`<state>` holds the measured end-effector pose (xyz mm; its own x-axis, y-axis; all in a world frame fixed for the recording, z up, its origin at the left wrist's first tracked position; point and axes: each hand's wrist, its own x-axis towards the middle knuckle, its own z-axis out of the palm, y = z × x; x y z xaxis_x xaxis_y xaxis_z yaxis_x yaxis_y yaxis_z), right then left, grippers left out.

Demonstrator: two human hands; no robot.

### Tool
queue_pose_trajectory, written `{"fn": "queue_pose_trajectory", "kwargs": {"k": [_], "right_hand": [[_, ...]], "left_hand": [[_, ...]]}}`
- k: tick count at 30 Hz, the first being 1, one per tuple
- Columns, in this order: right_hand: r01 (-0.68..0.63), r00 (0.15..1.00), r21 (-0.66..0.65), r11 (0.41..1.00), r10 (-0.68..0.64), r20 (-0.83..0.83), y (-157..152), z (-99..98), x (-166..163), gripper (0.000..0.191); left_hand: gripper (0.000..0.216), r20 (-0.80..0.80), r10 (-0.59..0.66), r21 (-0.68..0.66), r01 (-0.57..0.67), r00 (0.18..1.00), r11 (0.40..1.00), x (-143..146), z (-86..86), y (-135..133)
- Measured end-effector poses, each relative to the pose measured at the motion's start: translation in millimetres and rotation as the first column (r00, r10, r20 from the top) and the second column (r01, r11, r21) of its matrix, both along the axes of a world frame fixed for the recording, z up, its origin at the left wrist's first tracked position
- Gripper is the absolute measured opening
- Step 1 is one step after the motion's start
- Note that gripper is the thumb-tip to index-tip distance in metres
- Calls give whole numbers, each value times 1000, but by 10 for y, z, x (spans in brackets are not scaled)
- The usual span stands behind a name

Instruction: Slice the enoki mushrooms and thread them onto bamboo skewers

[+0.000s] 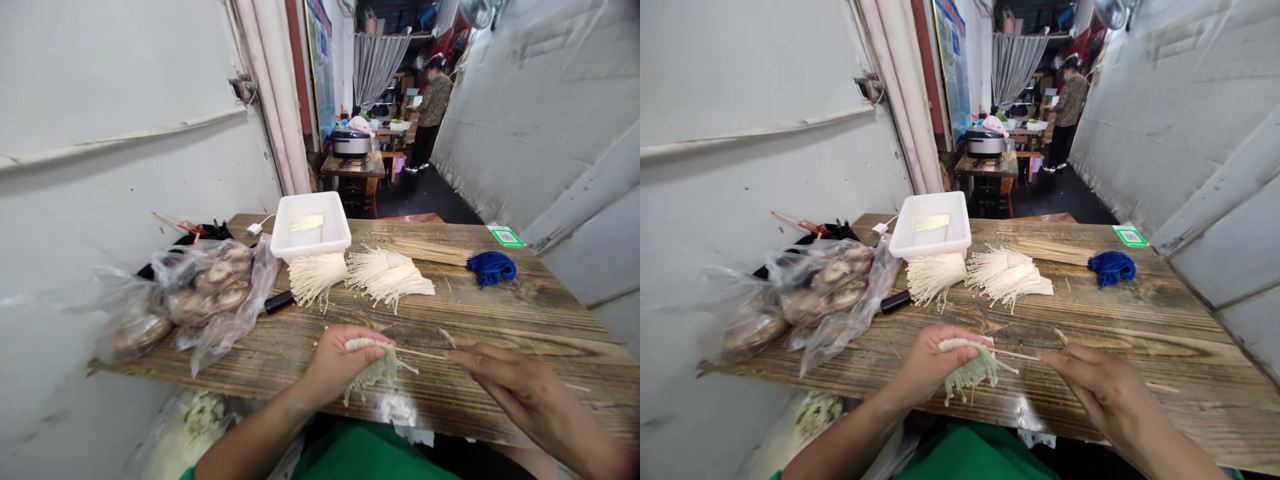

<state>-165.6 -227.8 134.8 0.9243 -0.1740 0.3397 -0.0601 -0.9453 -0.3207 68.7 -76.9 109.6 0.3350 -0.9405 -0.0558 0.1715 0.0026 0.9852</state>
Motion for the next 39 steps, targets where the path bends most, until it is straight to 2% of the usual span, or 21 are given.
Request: {"fn": "queue_pose_trajectory", "kwargs": {"k": [19, 26, 39], "right_hand": [[15, 1000, -72, 997, -14, 15, 21, 19, 15, 37], [34, 999, -105, 994, -32, 18, 57, 21, 25, 37], [35, 999, -67, 997, -34, 17, 49, 3, 99, 35]], "left_hand": [[14, 33, -5, -41, 7, 999, 999, -42, -32, -25], [14, 43, 10, -7, -10, 999, 1000, -72, -59, -28], [17, 69, 5, 1, -5, 998, 1000, -71, -59, -33]]}}
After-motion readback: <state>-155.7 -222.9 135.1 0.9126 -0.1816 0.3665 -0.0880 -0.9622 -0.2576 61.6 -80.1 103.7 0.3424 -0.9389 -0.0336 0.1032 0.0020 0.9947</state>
